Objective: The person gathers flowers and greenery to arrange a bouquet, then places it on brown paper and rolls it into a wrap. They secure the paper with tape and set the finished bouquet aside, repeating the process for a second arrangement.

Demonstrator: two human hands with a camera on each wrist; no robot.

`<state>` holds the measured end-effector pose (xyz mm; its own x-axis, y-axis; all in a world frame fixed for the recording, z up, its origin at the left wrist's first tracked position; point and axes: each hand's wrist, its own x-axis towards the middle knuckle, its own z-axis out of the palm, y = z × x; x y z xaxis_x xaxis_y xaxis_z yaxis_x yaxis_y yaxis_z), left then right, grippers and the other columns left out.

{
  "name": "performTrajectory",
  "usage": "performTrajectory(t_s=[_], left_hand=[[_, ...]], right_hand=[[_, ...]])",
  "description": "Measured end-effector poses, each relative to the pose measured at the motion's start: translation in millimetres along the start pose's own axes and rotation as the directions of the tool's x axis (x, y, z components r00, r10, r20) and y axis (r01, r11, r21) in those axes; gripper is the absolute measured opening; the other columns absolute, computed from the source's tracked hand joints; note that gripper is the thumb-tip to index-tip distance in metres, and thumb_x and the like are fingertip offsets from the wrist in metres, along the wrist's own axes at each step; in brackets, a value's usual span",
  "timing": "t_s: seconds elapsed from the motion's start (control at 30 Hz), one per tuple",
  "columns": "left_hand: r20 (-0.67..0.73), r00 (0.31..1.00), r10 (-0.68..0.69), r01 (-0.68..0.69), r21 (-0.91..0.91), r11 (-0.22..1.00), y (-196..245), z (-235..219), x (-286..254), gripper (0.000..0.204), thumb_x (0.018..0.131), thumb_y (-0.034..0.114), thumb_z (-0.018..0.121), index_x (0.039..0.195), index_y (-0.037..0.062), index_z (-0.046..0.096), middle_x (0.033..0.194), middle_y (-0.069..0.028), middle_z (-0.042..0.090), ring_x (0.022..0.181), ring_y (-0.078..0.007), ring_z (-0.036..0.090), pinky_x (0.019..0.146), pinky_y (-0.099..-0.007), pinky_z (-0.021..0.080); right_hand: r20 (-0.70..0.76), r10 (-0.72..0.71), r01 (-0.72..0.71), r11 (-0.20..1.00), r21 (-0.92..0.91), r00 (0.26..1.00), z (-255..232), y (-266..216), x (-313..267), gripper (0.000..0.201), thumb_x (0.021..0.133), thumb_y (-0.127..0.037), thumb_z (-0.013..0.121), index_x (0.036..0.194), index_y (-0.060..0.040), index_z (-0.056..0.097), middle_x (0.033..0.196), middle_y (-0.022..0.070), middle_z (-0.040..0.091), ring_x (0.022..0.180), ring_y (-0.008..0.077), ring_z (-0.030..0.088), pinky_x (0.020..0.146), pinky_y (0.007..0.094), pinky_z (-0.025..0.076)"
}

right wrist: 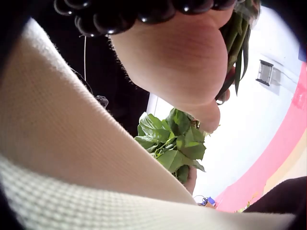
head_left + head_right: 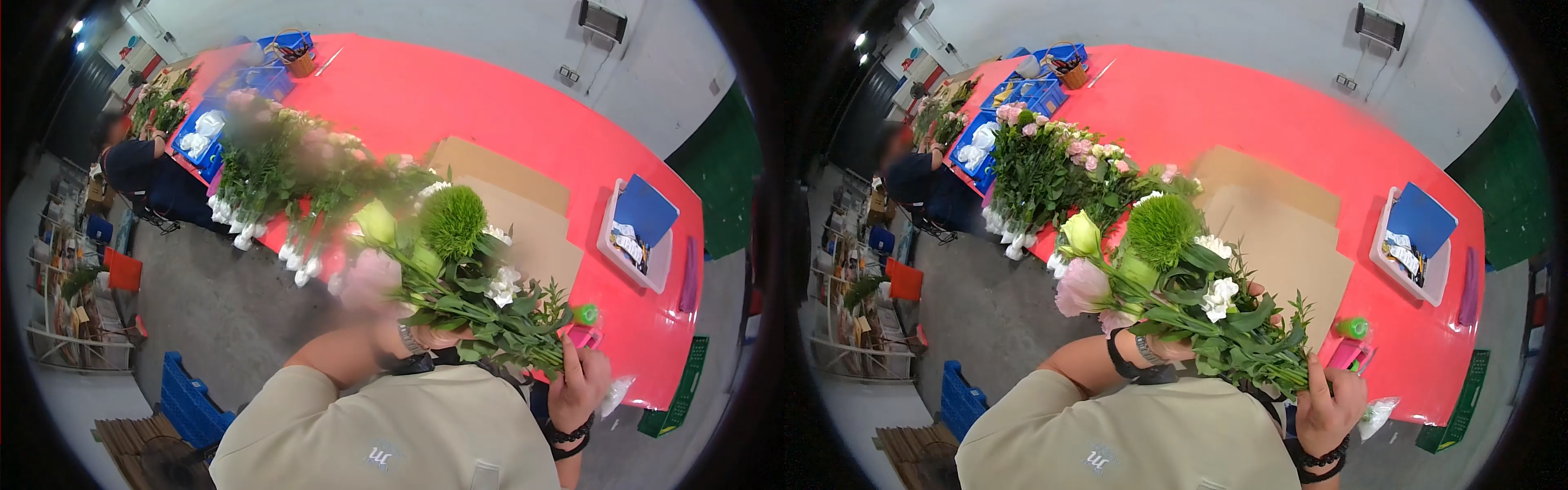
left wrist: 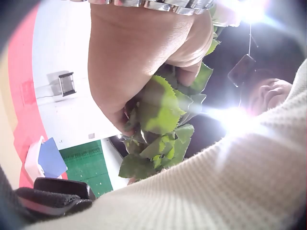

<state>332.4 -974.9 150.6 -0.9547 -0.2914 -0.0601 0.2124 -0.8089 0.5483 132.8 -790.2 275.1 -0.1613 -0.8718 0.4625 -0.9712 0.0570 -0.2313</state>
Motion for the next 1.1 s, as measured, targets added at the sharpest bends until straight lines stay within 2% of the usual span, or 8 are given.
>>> performTrajectory(t_s=[0.3,0.6,0.7,0.8,1.0,1.1], left_hand=[[-0.002,1.0,-0.006,0.006,-0.003,1.0,-3.3,-7.1,3.5,0.078,0.094,0.036,0.074,0.157,0.0085,0.038,0.149,-0.0135,0.052,0.142,-0.0299,0.048,0.121,-0.0517,0.036],[-0.009,1.0,-0.005,0.005,-0.002,1.0,-1.8,-15.0,13.1,0.075,0.096,0.037,0.071,0.156,0.0059,0.038,0.146,-0.0145,0.054,0.14,-0.0293,0.05,0.119,-0.0507,0.037],[-0.015,1.0,-0.008,0.008,-0.003,1.0,0.1,-17.1,12.6,0.074,0.096,0.038,0.069,0.156,0.0051,0.039,0.145,-0.0148,0.055,0.139,-0.029,0.051,0.119,-0.0504,0.037],[-0.021,1.0,-0.012,0.012,-0.012,1.0,-2.1,-20.3,13.3,0.073,0.097,0.038,0.068,0.155,0.0043,0.039,0.144,-0.0151,0.056,0.138,-0.0288,0.051,0.118,-0.05,0.037],[-0.049,0.999,-0.008,0.008,-0.003,1.0,-3.8,-28.1,13.9,0.072,0.098,0.039,0.066,0.155,0.0026,0.039,0.142,-0.0157,0.057,0.136,-0.0284,0.053,0.117,-0.0494,0.038],[-0.086,0.996,0.001,0.002,0.034,0.999,-2.7,-36.2,13.9,0.072,0.099,0.039,0.065,0.155,0.0018,0.04,0.141,-0.016,0.058,0.135,-0.0281,0.053,0.117,-0.049,0.038]], right_hand=[[-0.003,0.006,-0.006,1.0,0.008,1.0,5.1,-1.3,1.9,0.074,0.06,0.004,0.075,0.131,-0.0122,0.071,0.085,0.0066,0.059,0.077,0.0281,0.057,0.069,0.041,0.042],[0.002,0.012,-0.012,1.0,-0.015,1.0,7.4,-0.8,3.1,0.071,0.062,0.007,0.071,0.132,-0.0112,0.071,0.086,0.008,0.059,0.078,0.029,0.058,0.07,0.0408,0.043],[-0.059,0.028,-0.027,1.0,0.015,0.998,8.9,-3.1,1.6,0.067,0.061,0.015,0.064,0.125,-0.0048,0.072,0.091,0.0119,0.061,0.084,0.032,0.058,0.076,0.042,0.046],[-0.112,0.059,-0.064,0.997,-0.041,0.992,10.3,-1.3,0.0,0.066,0.063,0.014,0.066,0.126,-0.0045,0.071,0.093,0.0123,0.062,0.086,0.0324,0.059,0.077,0.042,0.047],[-0.083,0.101,-0.11,0.988,-0.113,0.991,8.4,5.3,-2.8,0.065,0.065,0.012,0.069,0.129,-0.0041,0.07,0.096,0.0129,0.062,0.089,0.0323,0.058,0.079,0.0412,0.047],[-0.17,0.056,-0.081,0.986,-0.144,0.984,14.1,9.8,-1.3,0.071,0.065,0.014,0.062,0.132,-0.0074,0.071,0.091,0.0091,0.062,0.082,0.0297,0.057,0.074,0.04,0.043]])
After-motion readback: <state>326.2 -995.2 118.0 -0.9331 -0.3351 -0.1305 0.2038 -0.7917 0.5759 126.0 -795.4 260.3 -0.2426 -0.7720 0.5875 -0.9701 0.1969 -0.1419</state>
